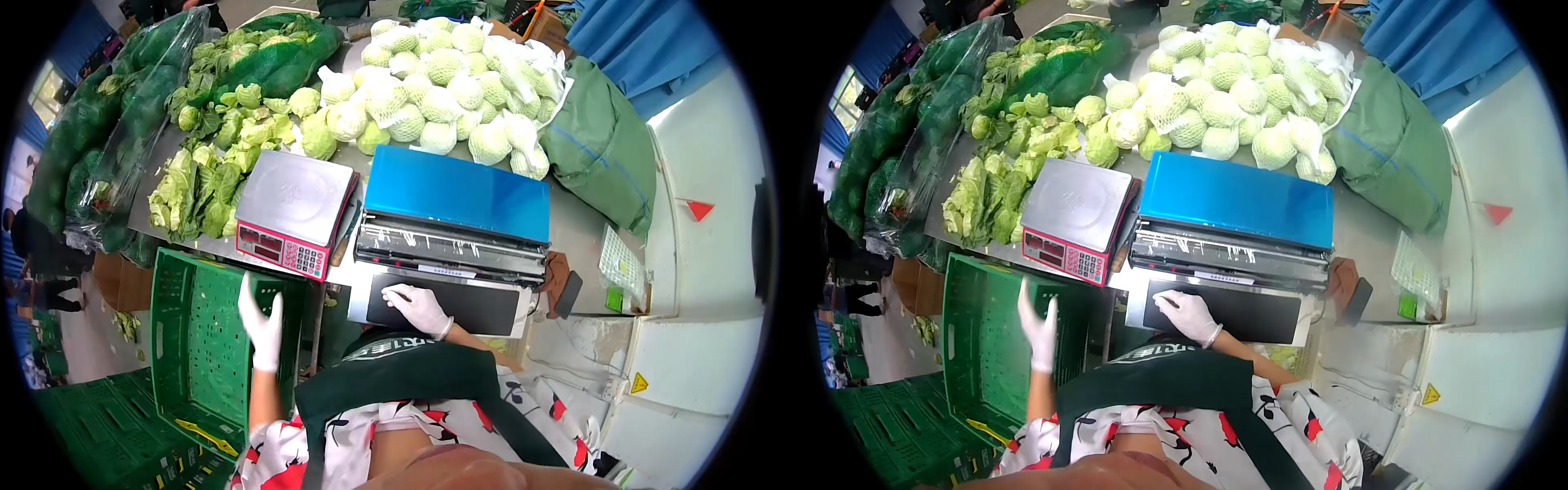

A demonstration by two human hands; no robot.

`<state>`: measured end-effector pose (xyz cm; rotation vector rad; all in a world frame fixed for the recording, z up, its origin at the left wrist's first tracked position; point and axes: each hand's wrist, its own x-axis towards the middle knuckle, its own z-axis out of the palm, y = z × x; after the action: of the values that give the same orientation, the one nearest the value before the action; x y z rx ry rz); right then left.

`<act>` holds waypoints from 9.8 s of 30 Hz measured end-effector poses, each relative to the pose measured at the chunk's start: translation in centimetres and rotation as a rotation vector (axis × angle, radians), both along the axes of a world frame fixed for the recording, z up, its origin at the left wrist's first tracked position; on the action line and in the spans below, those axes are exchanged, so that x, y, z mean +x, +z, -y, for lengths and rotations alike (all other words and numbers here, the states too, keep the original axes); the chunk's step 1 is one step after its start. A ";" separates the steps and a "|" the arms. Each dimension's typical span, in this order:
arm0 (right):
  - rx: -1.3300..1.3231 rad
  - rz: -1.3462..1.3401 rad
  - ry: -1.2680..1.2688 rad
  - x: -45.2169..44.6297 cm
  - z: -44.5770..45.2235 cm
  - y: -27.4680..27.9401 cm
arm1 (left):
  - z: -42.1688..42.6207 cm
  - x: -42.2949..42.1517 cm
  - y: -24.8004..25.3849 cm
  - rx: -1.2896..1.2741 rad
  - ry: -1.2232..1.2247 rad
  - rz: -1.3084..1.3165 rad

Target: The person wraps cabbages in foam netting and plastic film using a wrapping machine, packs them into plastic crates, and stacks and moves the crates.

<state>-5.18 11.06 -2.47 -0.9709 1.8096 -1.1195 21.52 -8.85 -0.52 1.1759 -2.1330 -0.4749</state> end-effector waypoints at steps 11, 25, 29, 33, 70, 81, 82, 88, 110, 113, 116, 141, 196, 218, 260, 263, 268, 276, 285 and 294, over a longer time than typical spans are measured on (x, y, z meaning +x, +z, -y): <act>-0.104 0.106 -0.148 -10.6 2.0 2.6 | 21.5 -42.3 0.6 -0.187 -0.546 0.082; -0.092 0.228 -0.245 -21.5 4.3 3.2 | 30.4 -54.7 -4.7 0.344 -0.600 0.253; -0.099 0.204 -0.230 -22.2 5.2 3.7 | 31.8 -52.4 -5.6 0.938 -0.639 -0.346; -0.076 0.217 -0.232 -21.7 5.0 3.6 | 27.1 -43.3 -0.1 0.855 -0.692 -0.566; 0.179 -0.968 -0.874 -19.4 -8.6 -2.1 | 0.1 -23.5 -1.2 0.006 -0.412 0.202; 0.308 -0.775 -0.796 -16.5 -10.3 -5.9 | -2.2 -23.4 -5.4 0.492 -0.488 -0.148; 0.120 -0.720 -0.780 -16.4 -10.5 -5.1 | -2.2 -23.1 -3.8 0.706 -0.605 -0.208; -0.078 0.199 -0.102 -16.5 -16.8 11.2 | -0.3 -18.5 8.9 0.950 -1.157 -0.071; 0.011 0.304 -0.184 -19.3 -4.8 2.3 | -2.8 -31.9 2.2 1.521 -0.995 -0.165; 0.229 0.483 -0.083 -13.4 -9.1 6.8 | -6.3 -25.3 1.5 1.648 -0.978 0.022; 0.212 0.550 -0.162 -8.5 -12.2 0.1 | -9.6 -20.8 -2.7 1.783 -0.964 0.078; 0.433 0.662 -0.770 -2.2 -22.5 -7.5 | -11.9 -9.7 -8.0 1.558 -0.359 0.136; 0.015 -0.411 -0.421 -36.9 19.5 -1.8 | 23.3 -40.5 0.4 0.399 -0.594 -0.261; -0.129 -0.491 -0.311 -35.7 11.8 4.4 | 13.9 -49.2 -0.2 0.927 -0.782 -0.394; -0.270 0.113 -0.278 -23.1 -17.3 14.2 | -1.8 -24.2 7.7 0.969 -0.897 -0.526; -0.291 -0.348 -0.252 -28.4 -9.5 9.7 | -0.3 -31.8 6.3 0.470 -0.946 -0.216; -0.123 -0.625 0.075 -31.0 -4.2 1.0 | -1.0 -37.6 -0.2 0.241 -0.978 0.162; -0.248 -0.109 -0.278 -29.4 -3.7 -0.9 | -0.4 -38.3 -2.9 1.026 -0.824 -0.338; -0.174 0.367 -0.444 -21.8 -7.0 2.1 | -4.8 -31.9 1.8 1.248 -0.697 -0.324; 0.309 0.490 -0.373 -9.4 -17.4 0.7 | -9.9 -17.7 -2.1 1.949 -0.761 -0.069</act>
<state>-14.57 28.47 -1.73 -0.1546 1.7124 -1.1289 3.84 1.03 -2.64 0.8341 -1.4591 -3.1965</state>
